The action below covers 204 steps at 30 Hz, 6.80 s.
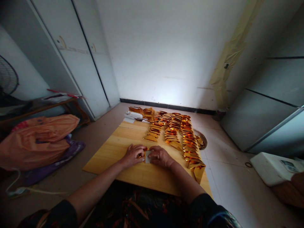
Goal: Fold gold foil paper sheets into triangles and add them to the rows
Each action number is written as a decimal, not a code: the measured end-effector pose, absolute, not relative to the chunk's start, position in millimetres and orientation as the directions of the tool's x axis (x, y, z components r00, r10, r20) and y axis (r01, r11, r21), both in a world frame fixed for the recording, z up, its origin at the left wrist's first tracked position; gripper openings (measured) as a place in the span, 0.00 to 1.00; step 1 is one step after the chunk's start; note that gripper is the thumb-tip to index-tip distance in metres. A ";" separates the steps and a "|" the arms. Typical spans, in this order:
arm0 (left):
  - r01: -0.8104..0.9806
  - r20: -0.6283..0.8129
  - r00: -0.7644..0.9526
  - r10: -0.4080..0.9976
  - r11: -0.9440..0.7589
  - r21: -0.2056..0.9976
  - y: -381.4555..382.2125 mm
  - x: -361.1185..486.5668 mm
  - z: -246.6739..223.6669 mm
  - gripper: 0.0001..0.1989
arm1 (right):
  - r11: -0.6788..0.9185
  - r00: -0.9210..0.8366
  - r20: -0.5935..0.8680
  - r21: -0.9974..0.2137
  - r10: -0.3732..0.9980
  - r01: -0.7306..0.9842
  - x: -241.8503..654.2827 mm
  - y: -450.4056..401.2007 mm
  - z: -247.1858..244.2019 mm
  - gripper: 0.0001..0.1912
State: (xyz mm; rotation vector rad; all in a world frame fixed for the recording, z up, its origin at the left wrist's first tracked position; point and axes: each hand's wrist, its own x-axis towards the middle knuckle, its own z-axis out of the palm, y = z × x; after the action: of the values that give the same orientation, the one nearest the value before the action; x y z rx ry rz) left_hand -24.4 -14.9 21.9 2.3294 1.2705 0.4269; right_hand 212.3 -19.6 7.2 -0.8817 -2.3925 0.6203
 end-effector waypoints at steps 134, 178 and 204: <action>0.706 0.031 0.582 0.813 -0.524 0.477 -21.3 -19.4 34.2 0.06 | 0.186 -0.232 0.004 -0.611 0.973 0.770 175.7 -14.5 41.0 0.08; 0.722 0.077 0.552 0.830 -0.523 0.453 -18.0 -27.9 26.0 0.10 | 0.590 -0.563 0.309 0.005 0.767 0.807 157.2 -59.0 16.7 0.06; 0.667 0.344 0.604 0.719 -0.692 0.274 -16.9 -20.2 29.2 0.11 | 0.717 -0.715 0.356 0.154 0.602 0.680 200.3 -44.9 16.9 0.12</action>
State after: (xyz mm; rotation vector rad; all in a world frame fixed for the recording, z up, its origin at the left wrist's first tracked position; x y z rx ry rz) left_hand -20.2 -16.9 29.2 2.7068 1.1745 0.6606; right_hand 200.3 -44.9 16.9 -1.0106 -2.6434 -0.3988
